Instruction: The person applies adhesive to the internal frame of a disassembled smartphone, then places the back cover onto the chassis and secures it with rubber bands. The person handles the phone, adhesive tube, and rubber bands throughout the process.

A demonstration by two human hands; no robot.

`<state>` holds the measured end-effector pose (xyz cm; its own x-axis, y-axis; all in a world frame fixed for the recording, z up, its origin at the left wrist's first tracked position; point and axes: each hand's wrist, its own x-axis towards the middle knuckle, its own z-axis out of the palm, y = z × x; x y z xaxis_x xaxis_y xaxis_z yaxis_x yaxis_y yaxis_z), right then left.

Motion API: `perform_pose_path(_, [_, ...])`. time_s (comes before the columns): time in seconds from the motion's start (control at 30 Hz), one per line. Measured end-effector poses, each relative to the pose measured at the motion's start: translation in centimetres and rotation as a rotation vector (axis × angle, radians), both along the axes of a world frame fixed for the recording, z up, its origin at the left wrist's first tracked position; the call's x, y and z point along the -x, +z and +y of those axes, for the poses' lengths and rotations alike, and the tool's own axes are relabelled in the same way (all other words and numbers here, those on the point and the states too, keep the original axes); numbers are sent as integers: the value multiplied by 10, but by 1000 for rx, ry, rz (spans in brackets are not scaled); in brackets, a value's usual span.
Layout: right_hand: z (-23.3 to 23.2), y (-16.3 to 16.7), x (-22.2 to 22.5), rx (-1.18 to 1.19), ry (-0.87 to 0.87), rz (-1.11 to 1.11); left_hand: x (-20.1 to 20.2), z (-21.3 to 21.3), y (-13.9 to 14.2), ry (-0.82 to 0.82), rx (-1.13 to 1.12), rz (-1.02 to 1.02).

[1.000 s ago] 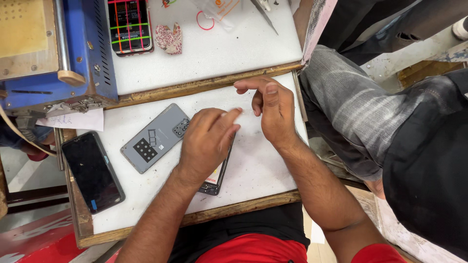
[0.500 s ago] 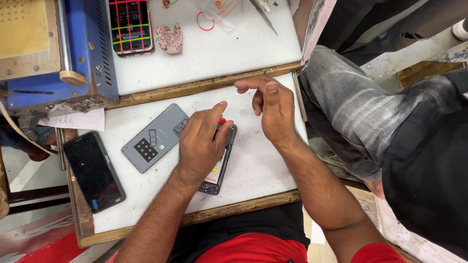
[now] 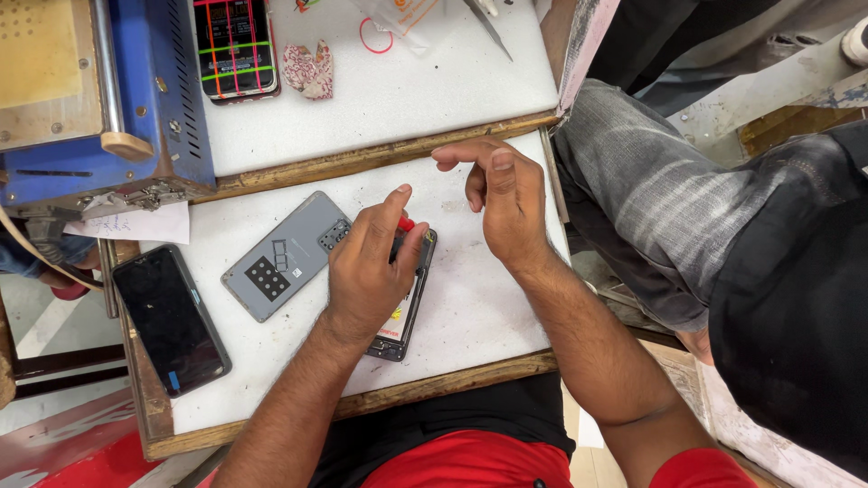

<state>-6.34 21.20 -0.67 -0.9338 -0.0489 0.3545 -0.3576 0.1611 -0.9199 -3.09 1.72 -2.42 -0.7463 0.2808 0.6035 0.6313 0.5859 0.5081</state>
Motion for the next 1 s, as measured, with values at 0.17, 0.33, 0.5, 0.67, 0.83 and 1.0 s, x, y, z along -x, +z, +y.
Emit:
perform_pose_path(0.17, [0,0,0,-4,2,2,0,0,1,-8,-2,-12])
perform_pose_path(0.33, [0,0,0,-10,-3,3,-1,0,11,-75,-2,-36])
perform_pose_path(0.5, [0,-1,1,0,5,8,-2,3,22,-200,15,68])
perform_pose_path(0.67, [1,-1,0,20,12,15,-3,2,23,-273,30,-108])
perform_pose_path(0.83, [0,0,-1,22,10,1,-1,0,19,-254,0,-163])
perform_pose_path(1.0, [1,2,-1,20,5,-6,2,-1,24,-223,57,-327])
